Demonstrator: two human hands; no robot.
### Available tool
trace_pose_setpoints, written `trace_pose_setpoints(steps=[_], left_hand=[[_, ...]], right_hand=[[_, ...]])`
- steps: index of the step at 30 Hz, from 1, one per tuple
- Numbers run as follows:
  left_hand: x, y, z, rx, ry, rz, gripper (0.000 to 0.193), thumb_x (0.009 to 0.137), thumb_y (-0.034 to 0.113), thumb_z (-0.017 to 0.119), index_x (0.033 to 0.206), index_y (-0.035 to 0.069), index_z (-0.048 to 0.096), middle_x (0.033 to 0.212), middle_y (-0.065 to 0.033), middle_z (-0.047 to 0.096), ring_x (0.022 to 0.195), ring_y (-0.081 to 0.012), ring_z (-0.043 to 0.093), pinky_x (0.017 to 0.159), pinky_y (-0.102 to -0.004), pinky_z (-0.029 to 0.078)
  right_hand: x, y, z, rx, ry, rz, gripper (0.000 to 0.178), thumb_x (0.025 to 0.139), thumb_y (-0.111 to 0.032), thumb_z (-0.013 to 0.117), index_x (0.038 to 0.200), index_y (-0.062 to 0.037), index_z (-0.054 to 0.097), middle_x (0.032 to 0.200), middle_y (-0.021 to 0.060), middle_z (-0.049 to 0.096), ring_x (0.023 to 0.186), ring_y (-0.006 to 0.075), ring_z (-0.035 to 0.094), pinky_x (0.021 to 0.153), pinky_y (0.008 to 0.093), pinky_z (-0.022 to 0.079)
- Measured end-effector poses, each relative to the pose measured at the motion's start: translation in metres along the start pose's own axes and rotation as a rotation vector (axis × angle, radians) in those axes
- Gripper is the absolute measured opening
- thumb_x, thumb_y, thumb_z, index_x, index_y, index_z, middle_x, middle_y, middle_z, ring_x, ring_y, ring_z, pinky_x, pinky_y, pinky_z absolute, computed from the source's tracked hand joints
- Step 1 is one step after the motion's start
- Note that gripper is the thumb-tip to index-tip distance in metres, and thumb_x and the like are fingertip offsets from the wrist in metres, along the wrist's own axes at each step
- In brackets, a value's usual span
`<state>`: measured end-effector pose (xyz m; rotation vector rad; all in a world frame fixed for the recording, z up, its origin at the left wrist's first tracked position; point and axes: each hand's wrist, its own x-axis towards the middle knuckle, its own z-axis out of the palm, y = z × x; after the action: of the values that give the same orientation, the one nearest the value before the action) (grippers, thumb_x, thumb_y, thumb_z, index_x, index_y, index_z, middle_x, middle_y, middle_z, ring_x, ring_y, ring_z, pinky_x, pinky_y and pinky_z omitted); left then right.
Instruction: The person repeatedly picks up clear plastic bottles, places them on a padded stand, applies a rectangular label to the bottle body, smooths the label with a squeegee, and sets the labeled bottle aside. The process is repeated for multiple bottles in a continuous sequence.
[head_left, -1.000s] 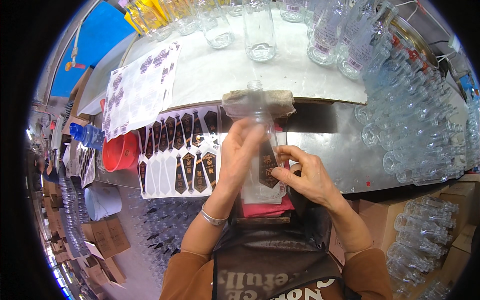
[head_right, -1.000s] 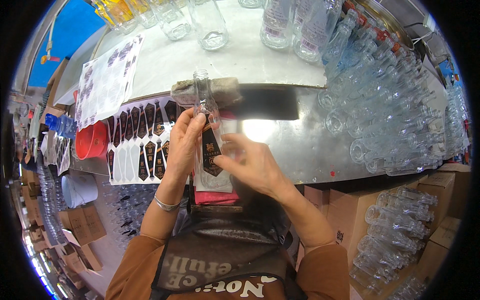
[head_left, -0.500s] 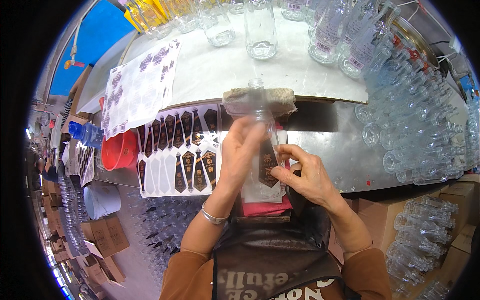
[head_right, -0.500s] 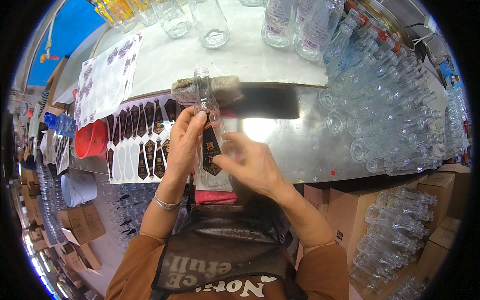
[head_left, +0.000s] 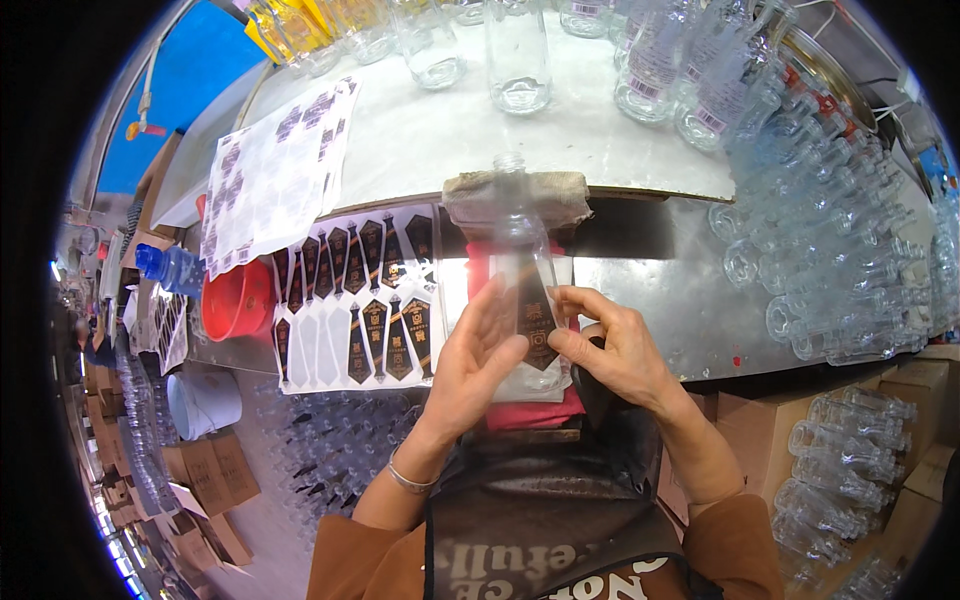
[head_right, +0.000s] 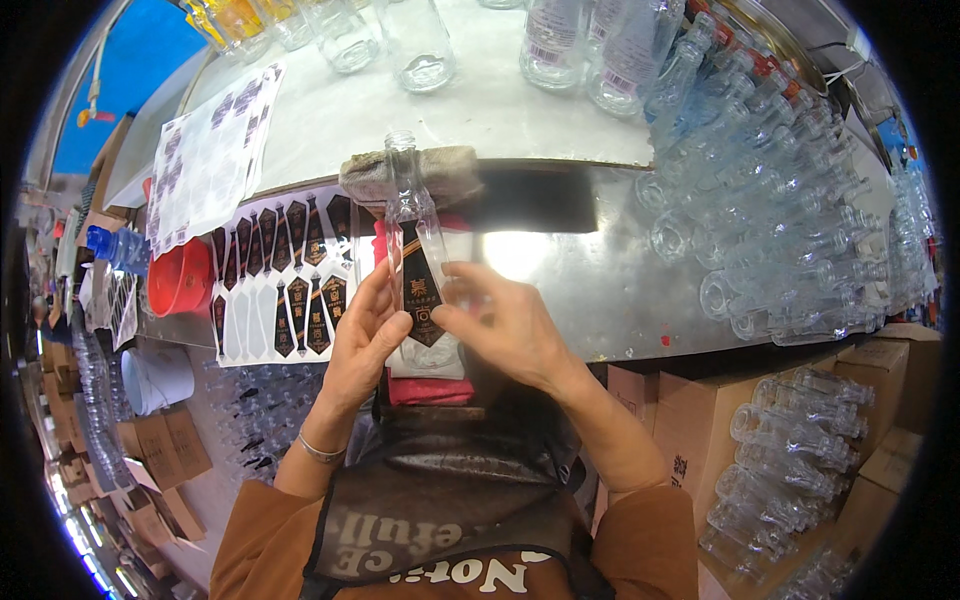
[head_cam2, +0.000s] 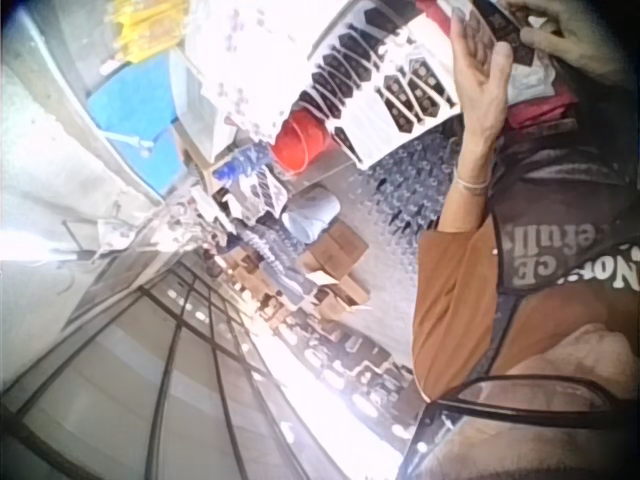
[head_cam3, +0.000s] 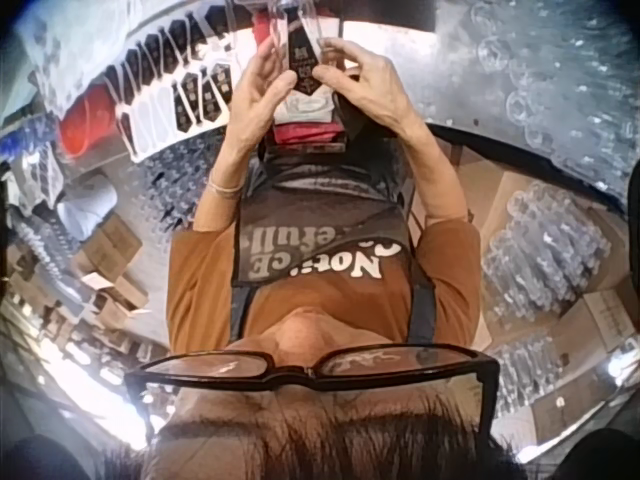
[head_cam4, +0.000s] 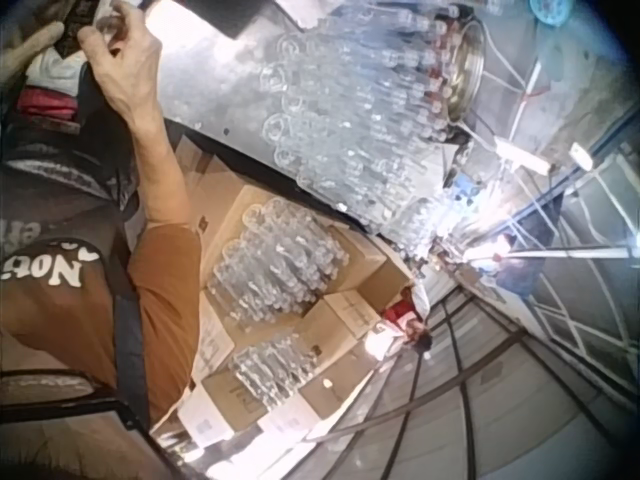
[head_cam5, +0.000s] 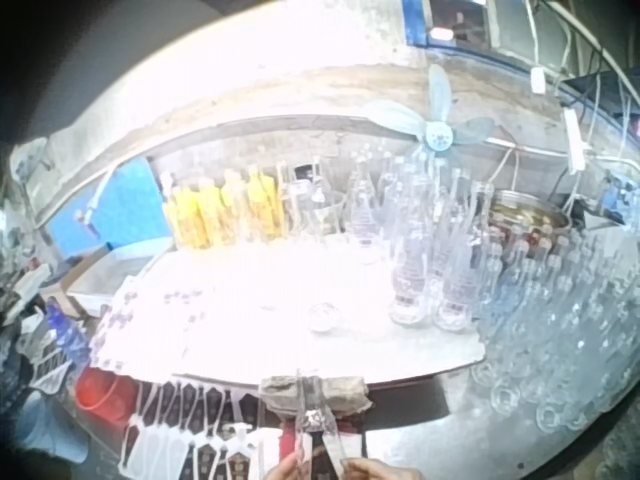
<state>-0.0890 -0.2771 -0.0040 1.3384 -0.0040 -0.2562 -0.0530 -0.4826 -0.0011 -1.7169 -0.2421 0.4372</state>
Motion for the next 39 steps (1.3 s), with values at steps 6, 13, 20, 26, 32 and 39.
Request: trace_pose_setpoints(steps=[6, 13, 20, 26, 32, 39], left_hand=[[0.001, 0.002, -0.002, -0.021, -0.025, -0.028, 0.071, 0.1, 0.007, 0.06, 0.158, -0.005, 0.02, 0.16, -0.0217, 0.033, 0.148, -0.0275, 0.036, 0.12, -0.0382, 0.03], [0.002, 0.003, -0.001, -0.009, -0.013, -0.027, 0.072, 0.099, 0.004, 0.06, 0.158, -0.006, 0.02, 0.159, -0.0214, 0.034, 0.146, -0.0269, 0.039, 0.118, -0.0373, 0.033], [0.001, -0.001, 0.002, 0.034, 0.032, 0.002, 0.074, 0.096, 0.002, 0.062, 0.156, -0.007, 0.021, 0.156, -0.0223, 0.038, 0.143, -0.0281, 0.043, 0.117, -0.0392, 0.036], [0.002, -0.002, 0.005, 0.043, 0.055, 0.014, 0.073, 0.095, 0.003, 0.062, 0.156, -0.007, 0.024, 0.153, -0.0198, 0.043, 0.138, -0.0248, 0.047, 0.115, -0.0369, 0.038], [0.002, 0.0, 0.005, 0.057, 0.072, 0.002, 0.073, 0.093, 0.002, 0.064, 0.155, -0.007, 0.026, 0.152, -0.0208, 0.044, 0.137, -0.0258, 0.049, 0.114, -0.0378, 0.04], [0.003, -0.002, 0.003, 0.059, 0.077, -0.012, 0.075, 0.092, 0.003, 0.068, 0.155, -0.005, 0.027, 0.151, -0.0219, 0.045, 0.136, -0.0298, 0.051, 0.112, -0.0413, 0.042]], right_hand=[[0.0, 0.001, 0.002, 0.028, 0.012, 0.003, 0.05, 0.094, -0.019, 0.071, 0.134, 0.0074, 0.056, 0.11, 0.014, 0.067, 0.083, 0.0129, 0.067, 0.071, 0.0268, 0.057], [-0.001, -0.002, 0.001, 0.017, 0.009, 0.02, 0.051, 0.094, -0.019, 0.072, 0.135, 0.0078, 0.056, 0.112, 0.014, 0.067, 0.082, 0.0131, 0.068, 0.072, 0.0274, 0.056], [0.0, 0.0, 0.0, 0.043, -0.009, 0.013, 0.052, 0.094, -0.018, 0.072, 0.135, 0.0082, 0.056, 0.111, 0.0128, 0.067, 0.083, 0.0135, 0.068, 0.073, 0.0281, 0.056], [0.002, 0.007, -0.003, 0.089, -0.005, 0.024, 0.049, 0.093, -0.022, 0.071, 0.131, 0.0059, 0.059, 0.108, 0.0176, 0.074, 0.096, 0.0204, 0.071, 0.085, 0.0316, 0.055], [0.024, -0.007, -0.034, 0.234, 0.171, -0.062, 0.041, 0.092, -0.017, 0.07, 0.126, 0.0037, 0.062, 0.113, 0.0128, 0.07, 0.105, 0.0135, 0.065, 0.091, 0.0299, 0.053], [0.068, -0.055, -0.031, -0.391, 0.325, -0.589, 0.029, 0.082, -0.001, 0.062, 0.111, -0.0001, 0.065, 0.105, 0.0199, 0.068, 0.097, 0.0364, 0.067, 0.088, 0.0402, 0.053]])
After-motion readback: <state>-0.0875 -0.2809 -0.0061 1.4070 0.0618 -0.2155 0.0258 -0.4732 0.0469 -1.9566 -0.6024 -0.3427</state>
